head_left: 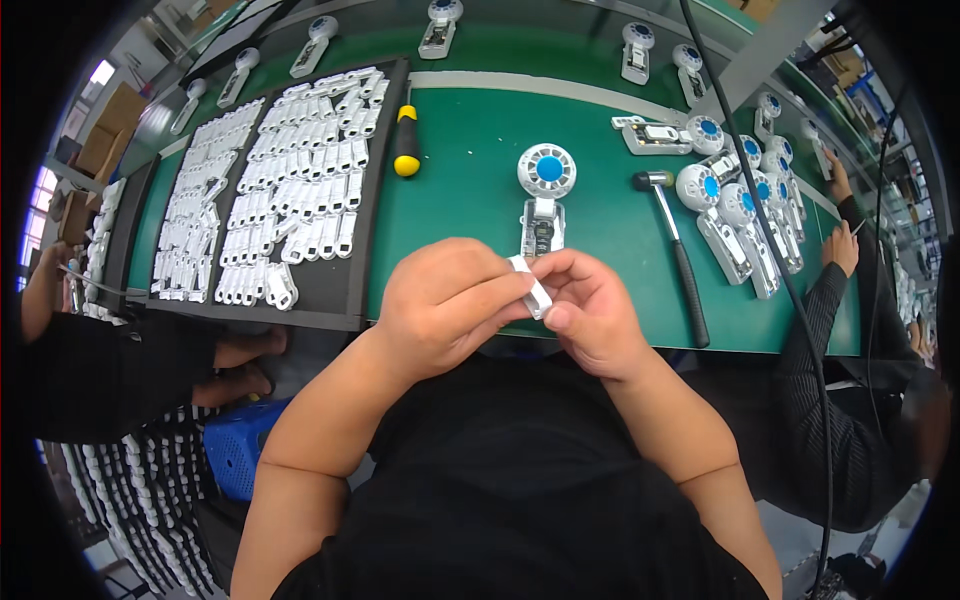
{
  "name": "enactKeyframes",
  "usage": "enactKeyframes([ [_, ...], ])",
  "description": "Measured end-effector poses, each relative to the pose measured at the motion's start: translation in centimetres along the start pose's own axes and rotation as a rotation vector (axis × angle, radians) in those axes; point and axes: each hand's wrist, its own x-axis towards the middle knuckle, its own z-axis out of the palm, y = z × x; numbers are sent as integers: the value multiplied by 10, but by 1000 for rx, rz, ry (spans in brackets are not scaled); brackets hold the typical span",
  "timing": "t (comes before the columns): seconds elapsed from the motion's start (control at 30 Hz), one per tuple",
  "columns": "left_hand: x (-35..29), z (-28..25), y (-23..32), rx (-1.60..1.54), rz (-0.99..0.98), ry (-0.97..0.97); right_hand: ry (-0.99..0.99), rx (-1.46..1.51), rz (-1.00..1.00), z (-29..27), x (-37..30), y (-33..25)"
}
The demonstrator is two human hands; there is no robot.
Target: The recorder is manually assembling small white electronic component housings, using a small hammer to tap parts into place.
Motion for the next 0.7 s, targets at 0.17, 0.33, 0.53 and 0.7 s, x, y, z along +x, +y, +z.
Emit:
enactKeyframes([
  [0.17,13,21,-2,122,-154,0,182,-247,-230,-18,-13,-15],
  [0.33,4,44,-21,129,-402,-202,335,-617,-298,-57,-15,-35],
  [0.53,7,44,-25,173,-424,-314,305,-663,-262,-64,-18,-29],
  [0.7,11,48,-21,80,-531,-326,280,-746,-260,-63,-17,-31],
])
